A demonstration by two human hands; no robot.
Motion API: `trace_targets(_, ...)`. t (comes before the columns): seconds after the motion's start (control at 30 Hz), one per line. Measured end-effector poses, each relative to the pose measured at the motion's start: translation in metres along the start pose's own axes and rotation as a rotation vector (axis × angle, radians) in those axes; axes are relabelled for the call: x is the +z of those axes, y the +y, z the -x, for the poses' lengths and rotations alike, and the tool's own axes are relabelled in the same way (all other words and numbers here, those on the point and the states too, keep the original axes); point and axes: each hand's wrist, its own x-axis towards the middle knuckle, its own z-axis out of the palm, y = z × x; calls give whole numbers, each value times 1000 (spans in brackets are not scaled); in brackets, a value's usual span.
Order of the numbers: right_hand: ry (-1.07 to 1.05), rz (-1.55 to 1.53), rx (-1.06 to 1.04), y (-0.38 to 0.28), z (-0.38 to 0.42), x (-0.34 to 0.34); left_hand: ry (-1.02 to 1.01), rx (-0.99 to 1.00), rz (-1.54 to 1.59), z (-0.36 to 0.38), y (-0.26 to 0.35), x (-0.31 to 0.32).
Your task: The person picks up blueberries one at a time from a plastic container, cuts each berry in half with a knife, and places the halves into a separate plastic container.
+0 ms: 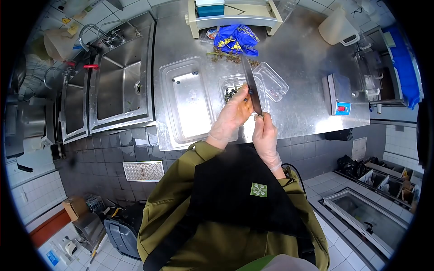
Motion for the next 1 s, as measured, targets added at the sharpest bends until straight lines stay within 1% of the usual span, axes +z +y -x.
trace_targets(0.17, -5, -10, -16, 7, -2, 3, -68, -6, -42, -3, 1, -3)
trace_targets(0.27, -35, -99, 87, 7, -5, 2, -175, 36, -143, 0, 0, 1)
trace_targets(0.37, -58, -199, 173, 15, -5, 5, -117, 73, -226, 13, 0, 21)
trace_targets(0.47, -61, -234, 192, 17, -5, 6, 34, 177, -415, 7, -10, 8)
trace_targets(0.57, -76, -253, 213, 13, -5, 5, 150, 288, -460, 3, -15, 4)
trace_targets(0.67, -91, -247, 188, 11, -5, 4, 148, 291, -408, 5, -14, 9)
trace_targets(0.87, -94, -199, 140, 7, -5, 2, 140, 226, -411, 4, -10, 9)
trace_targets(0.97, -55, -161, 67, 6, -6, 4, 98, 187, -439, 2, -8, 4)
trace_targets(1.0, -46, -143, 54, 6, -7, 4, 59, 169, -494, 2, -7, 2)
